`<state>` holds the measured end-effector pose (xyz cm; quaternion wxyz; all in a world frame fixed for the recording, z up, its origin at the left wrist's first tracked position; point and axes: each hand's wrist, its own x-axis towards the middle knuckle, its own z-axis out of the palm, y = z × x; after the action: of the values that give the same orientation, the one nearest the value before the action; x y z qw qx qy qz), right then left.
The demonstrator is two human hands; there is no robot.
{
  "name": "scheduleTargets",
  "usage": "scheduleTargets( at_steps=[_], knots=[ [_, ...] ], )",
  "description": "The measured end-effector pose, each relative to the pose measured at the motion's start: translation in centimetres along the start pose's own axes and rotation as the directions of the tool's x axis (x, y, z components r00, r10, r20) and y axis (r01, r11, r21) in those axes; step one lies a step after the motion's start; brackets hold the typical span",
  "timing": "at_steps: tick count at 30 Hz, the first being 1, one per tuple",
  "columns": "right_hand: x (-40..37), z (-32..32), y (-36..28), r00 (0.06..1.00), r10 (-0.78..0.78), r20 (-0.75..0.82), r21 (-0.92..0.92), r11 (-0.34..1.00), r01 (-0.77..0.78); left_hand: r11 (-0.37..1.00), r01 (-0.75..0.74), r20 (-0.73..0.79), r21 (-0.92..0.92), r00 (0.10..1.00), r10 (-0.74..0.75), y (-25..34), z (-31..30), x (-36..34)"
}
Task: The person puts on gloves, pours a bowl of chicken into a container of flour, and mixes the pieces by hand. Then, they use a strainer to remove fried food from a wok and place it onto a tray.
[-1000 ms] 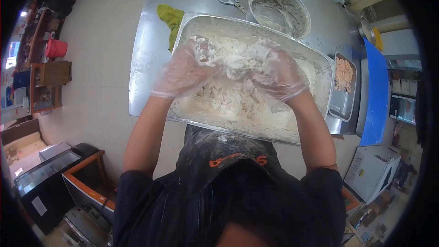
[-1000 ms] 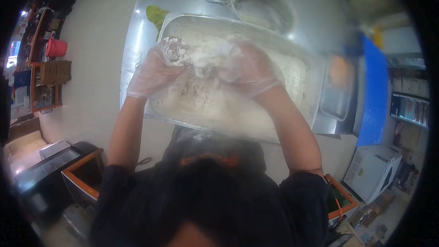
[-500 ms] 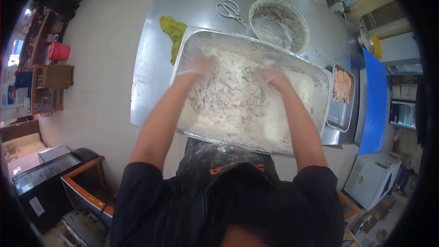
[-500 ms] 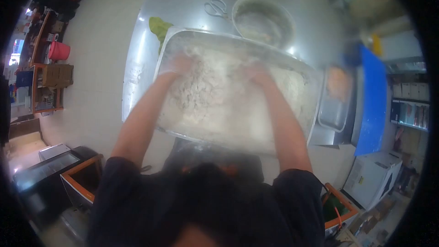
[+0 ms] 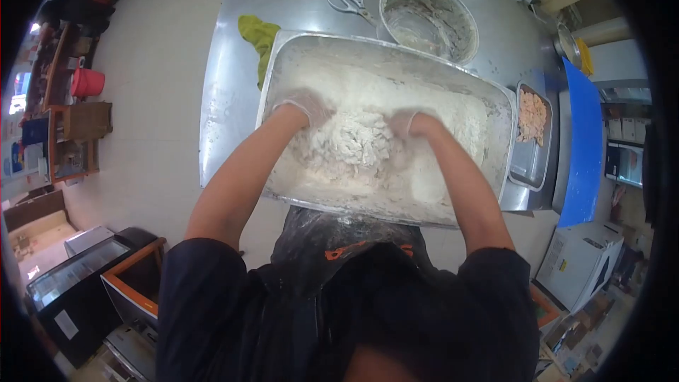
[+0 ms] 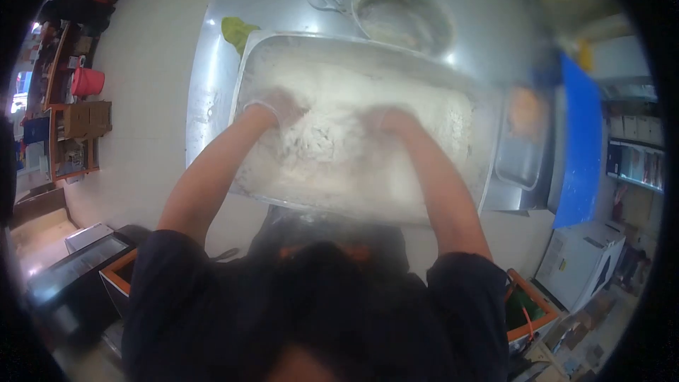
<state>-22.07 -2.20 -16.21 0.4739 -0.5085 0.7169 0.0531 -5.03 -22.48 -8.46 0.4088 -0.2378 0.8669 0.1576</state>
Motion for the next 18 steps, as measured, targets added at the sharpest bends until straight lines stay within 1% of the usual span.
scheduleTargets(
  at_steps=[1, 2, 3, 4, 5, 7, 9, 10, 11, 12, 13, 14, 16, 18],
  knots=[
    [-0.7, 0.0, -1.5, 0.998, 0.066, 0.025, 0.187, 0.980, -0.069, 0.994, -0.058, 0.060, -0.093, 0.996, 0.063, 0.2, 0.1, -1.4],
    [-1.9, 0.7, -3.0, 0.990, 0.127, 0.068, 0.377, 0.915, -0.143, 0.976, -0.102, 0.119, -0.191, 0.985, 0.126, 0.4, 0.1, -2.7],
    [-1.9, 3.3, -2.5, 0.995, 0.070, 0.078, 0.685, 0.721, -0.104, 0.940, -0.157, 0.140, -0.302, 0.968, 0.206, 0.1, 0.9, -2.7],
    [-1.6, 5.1, -1.7, 0.999, 0.011, 0.053, 0.899, 0.434, -0.052, 0.896, -0.191, 0.132, -0.400, 0.956, 0.262, 0.0, 2.1, -2.4],
    [-2.0, 5.1, -2.3, 0.999, -0.017, 0.031, 0.906, 0.422, -0.021, 0.841, -0.203, 0.127, -0.502, 0.945, 0.303, -0.2, 3.1, -2.2],
    [-2.8, 5.9, -4.9, 0.996, -0.082, 0.022, 0.924, 0.381, 0.011, 0.744, -0.152, 0.132, -0.651, 0.942, 0.307, -0.1, 4.2, -2.3],
    [-2.9, 4.8, -6.1, 0.992, -0.091, -0.093, 0.870, 0.476, 0.125, 0.714, -0.112, 0.116, -0.691, 0.958, 0.262, 0.0, 3.8, -2.7],
    [-3.4, 4.0, -6.8, 0.985, -0.096, -0.146, 0.836, 0.520, 0.175, 0.744, -0.109, 0.094, -0.659, 0.970, 0.225, 0.1, 3.1, -3.2],
    [-5.2, 1.7, -8.4, 0.988, -0.025, -0.150, 0.733, 0.668, 0.128, 0.800, -0.101, 0.066, -0.591, 0.983, 0.172, 0.4, 2.3, -4.1],
    [-8.1, -2.0, -10.6, 0.985, 0.043, -0.169, 0.605, 0.793, 0.069, 0.862, -0.077, 0.023, -0.501, 0.994, 0.102, 0.8, 1.2, -5.1],
    [-10.1, -4.6, -12.2, 0.975, 0.101, -0.200, 0.452, 0.892, 0.000, 0.917, -0.016, -0.043, -0.398, 0.999, -0.001, 1.5, 0.1, -6.4],
    [-11.2, -5.8, -13.3, 0.957, 0.119, -0.266, 0.360, 0.933, -0.016, 0.938, 0.061, -0.121, -0.342, 0.987, -0.108, 2.2, -0.7, -7.6],
    [-12.5, -6.7, -14.8, 0.904, 0.139, -0.404, 0.178, 0.981, -0.072, 0.932, 0.154, -0.238, -0.328, 0.941, -0.239, 2.9, -2.3, -9.7],
    [-12.1, -6.2, -14.4, 0.862, 0.147, -0.485, 0.153, 0.985, -0.081, 0.911, 0.098, -0.288, -0.401, 0.930, -0.227, 3.0, -3.6, -11.0]
  ],
)
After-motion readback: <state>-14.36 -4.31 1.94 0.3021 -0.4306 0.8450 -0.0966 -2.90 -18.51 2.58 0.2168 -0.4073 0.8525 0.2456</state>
